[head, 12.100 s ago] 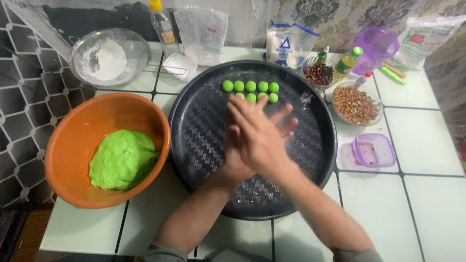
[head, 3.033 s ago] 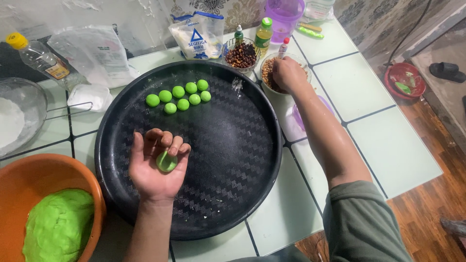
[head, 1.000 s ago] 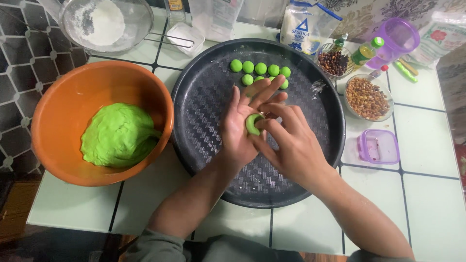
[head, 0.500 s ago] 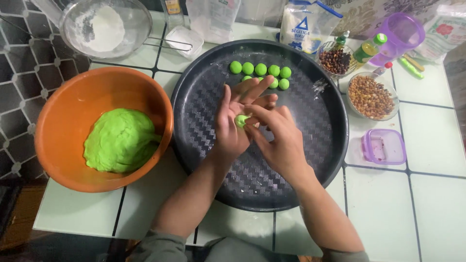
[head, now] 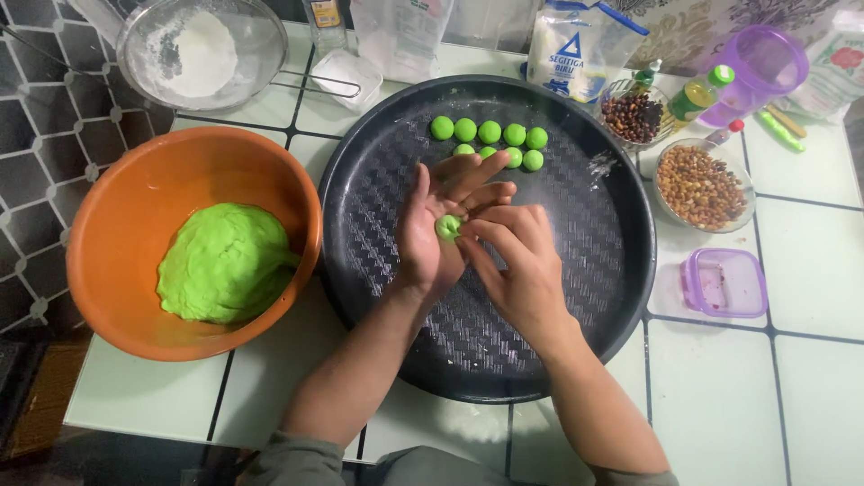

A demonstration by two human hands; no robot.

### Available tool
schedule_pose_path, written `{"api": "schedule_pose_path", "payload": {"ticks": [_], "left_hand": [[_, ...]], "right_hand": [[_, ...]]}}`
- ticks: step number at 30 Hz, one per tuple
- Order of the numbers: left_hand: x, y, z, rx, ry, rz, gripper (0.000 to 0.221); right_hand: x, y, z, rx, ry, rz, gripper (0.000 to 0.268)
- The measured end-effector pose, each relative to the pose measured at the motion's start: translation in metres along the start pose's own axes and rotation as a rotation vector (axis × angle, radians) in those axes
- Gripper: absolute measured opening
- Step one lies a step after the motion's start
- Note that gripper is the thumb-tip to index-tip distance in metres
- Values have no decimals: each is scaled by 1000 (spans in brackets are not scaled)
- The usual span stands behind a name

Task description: Filling and shaping green dough into small balls and placing them on a tray

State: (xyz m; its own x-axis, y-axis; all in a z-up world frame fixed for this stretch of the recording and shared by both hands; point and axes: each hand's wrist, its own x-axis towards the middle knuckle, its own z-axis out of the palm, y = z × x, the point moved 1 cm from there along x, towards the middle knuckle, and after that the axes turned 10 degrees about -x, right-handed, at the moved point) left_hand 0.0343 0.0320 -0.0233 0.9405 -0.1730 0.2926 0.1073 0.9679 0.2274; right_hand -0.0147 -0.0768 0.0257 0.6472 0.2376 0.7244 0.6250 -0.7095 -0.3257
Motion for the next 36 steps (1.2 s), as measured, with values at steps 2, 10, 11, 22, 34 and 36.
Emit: {"api": "schedule_pose_path", "payload": {"ticks": [2, 10, 11, 22, 34, 36], "left_hand": [[1, 0, 2, -8, 32, 21, 56], [-2, 0, 10, 12, 56, 51, 54], [-3, 0, 10, 12, 64, 53, 55], [-3, 3, 11, -101, 41, 14, 54], [-1, 6, 16, -221, 141, 20, 56], [-1, 7, 18, -224, 141, 15, 56]], "right_hand": [[3, -5, -4, 51, 25, 17, 21], [-1, -2, -4, 21, 40, -6, 15], [-2, -2, -4, 46, 38, 11, 16], [0, -3, -5, 68, 34, 35, 23], [1, -2, -2, 70, 33, 58, 22], [0, -1, -1, 59, 29, 51, 17]]}}
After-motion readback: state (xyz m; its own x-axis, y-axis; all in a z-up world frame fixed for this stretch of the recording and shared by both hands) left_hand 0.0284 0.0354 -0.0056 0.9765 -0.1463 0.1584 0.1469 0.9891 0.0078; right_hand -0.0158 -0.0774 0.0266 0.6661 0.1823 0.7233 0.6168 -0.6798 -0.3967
